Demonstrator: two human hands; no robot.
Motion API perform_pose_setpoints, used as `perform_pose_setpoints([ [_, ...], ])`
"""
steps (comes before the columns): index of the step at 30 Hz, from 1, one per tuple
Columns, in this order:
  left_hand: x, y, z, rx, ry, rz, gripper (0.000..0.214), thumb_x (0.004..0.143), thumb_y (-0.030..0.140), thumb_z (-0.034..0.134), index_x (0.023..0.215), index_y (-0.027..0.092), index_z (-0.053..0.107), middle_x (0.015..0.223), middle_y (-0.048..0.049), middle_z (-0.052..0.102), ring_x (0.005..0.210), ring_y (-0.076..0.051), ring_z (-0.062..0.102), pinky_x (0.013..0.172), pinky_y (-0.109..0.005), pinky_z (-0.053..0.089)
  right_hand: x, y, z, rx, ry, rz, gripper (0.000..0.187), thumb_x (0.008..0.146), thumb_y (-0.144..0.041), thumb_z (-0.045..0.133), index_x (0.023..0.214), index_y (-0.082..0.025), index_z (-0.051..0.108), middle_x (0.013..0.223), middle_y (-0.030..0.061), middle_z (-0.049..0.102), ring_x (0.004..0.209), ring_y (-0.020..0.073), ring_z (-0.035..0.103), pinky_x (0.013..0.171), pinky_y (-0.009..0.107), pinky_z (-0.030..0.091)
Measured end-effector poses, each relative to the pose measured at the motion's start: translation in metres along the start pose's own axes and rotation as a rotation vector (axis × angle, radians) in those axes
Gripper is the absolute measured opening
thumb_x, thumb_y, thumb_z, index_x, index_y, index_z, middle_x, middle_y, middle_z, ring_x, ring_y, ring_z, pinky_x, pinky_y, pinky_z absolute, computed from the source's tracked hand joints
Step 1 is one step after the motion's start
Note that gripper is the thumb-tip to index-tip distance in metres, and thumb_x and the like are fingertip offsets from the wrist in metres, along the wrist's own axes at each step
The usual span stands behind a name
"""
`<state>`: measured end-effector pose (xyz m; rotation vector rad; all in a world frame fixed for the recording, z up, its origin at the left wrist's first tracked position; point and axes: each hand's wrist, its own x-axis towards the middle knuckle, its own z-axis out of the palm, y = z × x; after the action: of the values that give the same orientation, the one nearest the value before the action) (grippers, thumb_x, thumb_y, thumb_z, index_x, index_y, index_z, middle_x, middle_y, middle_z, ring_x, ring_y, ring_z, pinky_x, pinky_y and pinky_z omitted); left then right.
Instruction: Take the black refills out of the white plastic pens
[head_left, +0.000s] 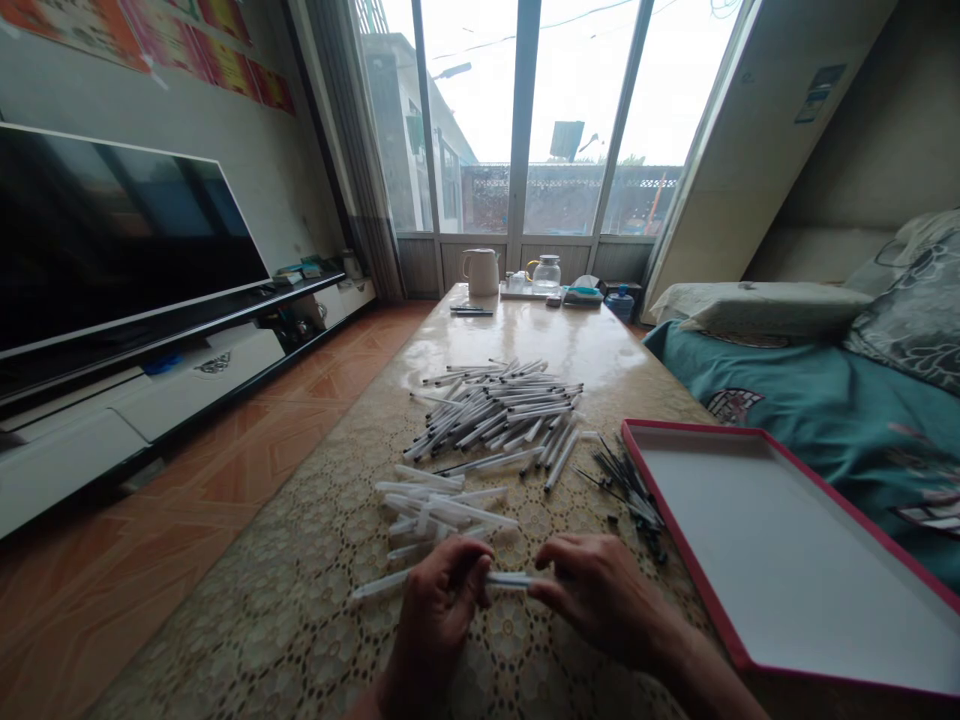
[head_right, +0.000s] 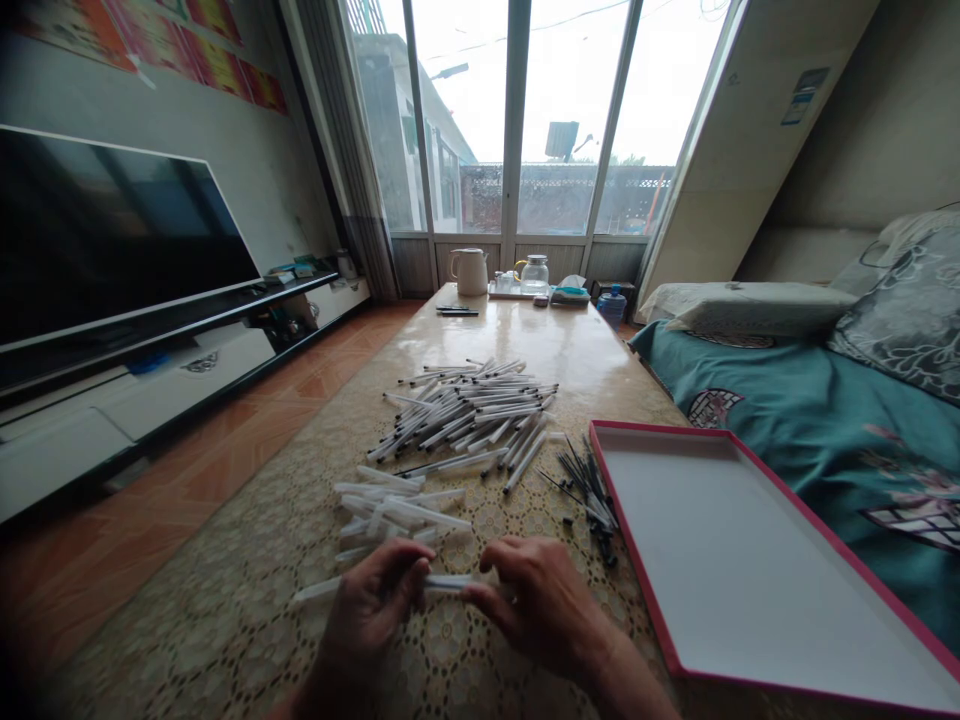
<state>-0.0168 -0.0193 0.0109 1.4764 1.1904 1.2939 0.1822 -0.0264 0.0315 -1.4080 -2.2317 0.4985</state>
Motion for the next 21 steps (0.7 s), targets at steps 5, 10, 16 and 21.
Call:
perform_pose_setpoints([
  [5, 0.001, 0.002, -0.003, 0.119, -0.174, 0.102, 0.011, 0.08, 0.027, 0.059, 0.077, 0.02, 0.067, 0.061, -0.0024, 0.061, 0.048, -0.014, 0.054, 0.049, -0.024, 0.041, -0.002, -0.008, 0.012, -0.059, -0.089, -0.088, 0.011, 0.089, -0.027, 0.05, 0.083, -0.022, 0.058, 0.073, -0.0003, 0.065, 0.059, 0.0125, 0.057, 0.053, 0.022, 0.03],
  [10, 0.003, -0.002, -0.01, 0.323, -0.293, 0.216, 0.01, 0.083, 0.026, 0.056, 0.079, 0.021, 0.064, 0.07, -0.004, 0.063, 0.059, -0.017, 0.056, 0.056, -0.024, 0.041, -0.003, -0.01, 0.012, 0.035, -0.1, -0.027, 0.018, 0.091, -0.027, 0.045, 0.076, -0.02, 0.051, 0.069, -0.0017, 0.06, 0.057, 0.0107, 0.05, 0.054, 0.021, 0.031],
  [16, -0.003, -0.017, -0.009, 0.481, -0.445, 0.448, 0.027, 0.091, 0.032, 0.043, 0.069, 0.019, 0.054, 0.063, -0.0013, 0.055, 0.053, -0.013, 0.049, 0.052, -0.023, 0.034, -0.004, -0.019, 0.0, 0.339, -0.335, -0.004, 0.027, 0.094, -0.032, 0.039, 0.076, -0.018, 0.055, 0.063, -0.0051, 0.05, 0.056, 0.0072, 0.041, 0.054, 0.017, 0.032],
  [21, -0.005, -0.02, -0.008, 0.49, -0.482, 0.514, 0.027, 0.091, 0.039, 0.043, 0.074, 0.018, 0.05, 0.065, 0.0003, 0.053, 0.055, -0.012, 0.048, 0.052, -0.022, 0.033, -0.005, -0.019, -0.003, 0.528, -0.415, 0.063, 0.038, 0.095, -0.038, 0.034, 0.073, -0.015, 0.055, 0.064, -0.0036, 0.045, 0.06, 0.008, 0.042, 0.055, 0.017, 0.035],
])
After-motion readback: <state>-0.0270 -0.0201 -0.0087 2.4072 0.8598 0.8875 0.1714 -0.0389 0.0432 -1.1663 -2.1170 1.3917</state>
